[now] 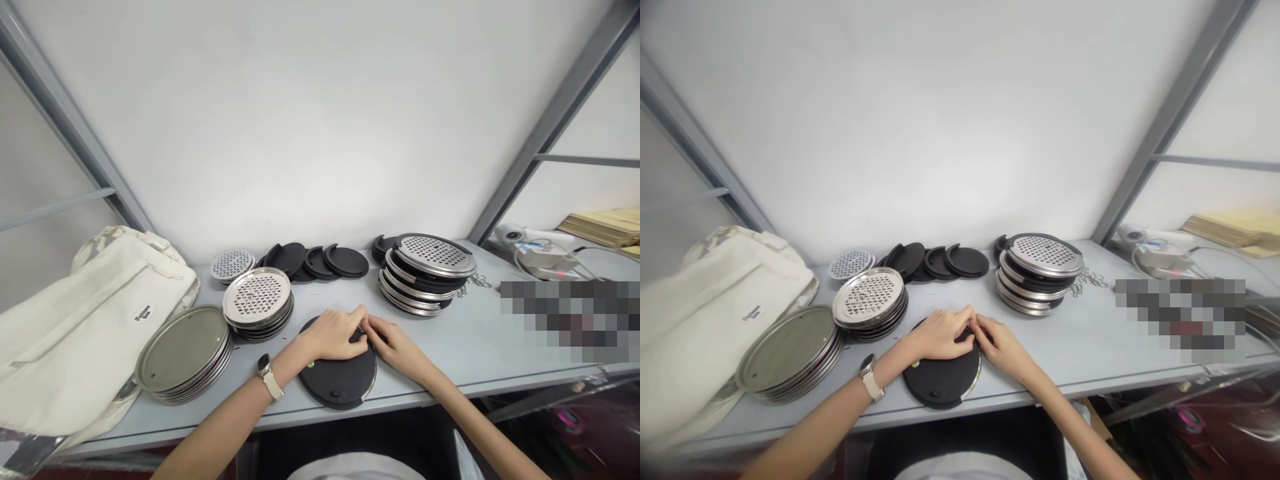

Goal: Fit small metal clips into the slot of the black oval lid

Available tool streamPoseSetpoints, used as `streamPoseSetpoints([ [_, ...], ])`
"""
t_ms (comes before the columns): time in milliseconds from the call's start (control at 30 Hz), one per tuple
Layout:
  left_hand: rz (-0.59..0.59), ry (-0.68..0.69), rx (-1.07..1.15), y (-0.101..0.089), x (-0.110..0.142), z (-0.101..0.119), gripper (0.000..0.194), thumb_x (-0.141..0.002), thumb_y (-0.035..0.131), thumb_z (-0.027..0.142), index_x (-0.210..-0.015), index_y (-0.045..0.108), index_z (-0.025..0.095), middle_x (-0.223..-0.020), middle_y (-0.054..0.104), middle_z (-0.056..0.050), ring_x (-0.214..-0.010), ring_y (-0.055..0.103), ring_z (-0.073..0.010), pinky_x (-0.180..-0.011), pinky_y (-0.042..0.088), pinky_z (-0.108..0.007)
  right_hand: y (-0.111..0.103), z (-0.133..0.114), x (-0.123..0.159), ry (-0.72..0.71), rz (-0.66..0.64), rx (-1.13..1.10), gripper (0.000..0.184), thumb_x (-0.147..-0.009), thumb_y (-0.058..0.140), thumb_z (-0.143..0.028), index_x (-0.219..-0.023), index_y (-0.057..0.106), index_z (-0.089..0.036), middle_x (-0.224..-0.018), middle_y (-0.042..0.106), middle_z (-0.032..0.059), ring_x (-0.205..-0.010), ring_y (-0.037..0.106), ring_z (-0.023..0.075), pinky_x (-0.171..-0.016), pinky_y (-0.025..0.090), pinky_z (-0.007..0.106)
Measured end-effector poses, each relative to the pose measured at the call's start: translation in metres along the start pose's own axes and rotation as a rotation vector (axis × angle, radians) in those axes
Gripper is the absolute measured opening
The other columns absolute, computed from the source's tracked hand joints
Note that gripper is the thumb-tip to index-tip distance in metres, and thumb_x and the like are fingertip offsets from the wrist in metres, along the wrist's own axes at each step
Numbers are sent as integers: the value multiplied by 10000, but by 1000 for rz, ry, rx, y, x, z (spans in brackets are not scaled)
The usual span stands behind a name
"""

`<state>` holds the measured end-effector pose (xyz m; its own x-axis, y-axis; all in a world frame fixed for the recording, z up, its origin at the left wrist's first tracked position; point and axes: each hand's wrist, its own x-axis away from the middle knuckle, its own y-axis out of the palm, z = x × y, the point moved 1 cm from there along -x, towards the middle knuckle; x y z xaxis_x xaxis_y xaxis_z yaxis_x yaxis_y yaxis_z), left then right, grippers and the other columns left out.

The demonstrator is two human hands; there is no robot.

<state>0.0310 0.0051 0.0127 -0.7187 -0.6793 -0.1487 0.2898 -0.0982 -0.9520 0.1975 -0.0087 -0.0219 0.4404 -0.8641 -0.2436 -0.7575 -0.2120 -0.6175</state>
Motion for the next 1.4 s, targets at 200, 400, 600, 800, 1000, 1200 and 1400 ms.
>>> streamPoseSetpoints([
  [200, -4, -59, -139, -1, -1, 0, 358, -822, 477, 437, -1063, 411, 180, -748, 628, -36, -664, 614, -244, -600, 390, -308, 2, 4, 0, -10, 18, 82, 302, -967, 335, -343, -737, 479, -212, -674, 547, 4, -656, 522, 172, -634, 394, 278],
  [400, -16, -21, -142, -7, 1, -2, 230, -828, 495, 418, -863, 506, 191, -816, 649, -45, -725, 616, -222, -643, 399, -300, 2, 4, 0, -17, 15, 126, 307, -963, 330, -334, -695, 422, -217, -643, 500, -5, -638, 498, 170, -610, 370, 276],
  [600, 1, 49, -128, -4, 0, -6, 195, -834, 514, 375, -807, 548, 185, -794, 650, -25, -700, 604, -186, -590, 363, -276, 2, 3, 0, -41, -7, 122, 290, -972, 310, -322, -755, 467, -209, -704, 541, 11, -686, 521, 171, -647, 383, 273],
  [800, 0, 73, -124, -3, 0, -5, 174, -840, 506, 348, -784, 546, 188, -772, 648, -9, -681, 601, -167, -565, 339, -271, 1, 3, 1, -48, -18, 119, 287, -972, 314, -313, -777, 493, -204, -728, 565, 17, -702, 535, 172, -653, 391, 272],
  [1000, -4, 27, -161, -5, 1, -5, 250, -841, 495, 401, -988, 494, 199, -775, 650, -12, -645, 603, -197, -522, 303, -280, 1, 3, 0, -46, -24, 118, 283, -975, 316, -315, -836, 536, -202, -751, 601, 23, -701, 544, 176, -681, 404, 286],
  [1200, -16, 63, -114, -3, 0, -8, 203, -859, 481, 376, -970, 484, 206, -793, 645, -10, -653, 595, -191, -534, 287, -278, 1, 3, 0, -41, -26, 91, 272, -976, 320, -319, -844, 526, -201, -766, 605, 21, -715, 543, 175, -688, 396, 281],
  [1400, -42, -4, 32, -1, -1, -13, 210, -830, 543, 404, -872, 479, 208, -658, 569, 42, -571, 528, -138, -516, 274, -250, 2, 5, 0, -23, -10, 129, 312, -974, 326, -335, -721, 456, -206, -648, 501, -11, -643, 497, 160, -625, 368, 262],
])
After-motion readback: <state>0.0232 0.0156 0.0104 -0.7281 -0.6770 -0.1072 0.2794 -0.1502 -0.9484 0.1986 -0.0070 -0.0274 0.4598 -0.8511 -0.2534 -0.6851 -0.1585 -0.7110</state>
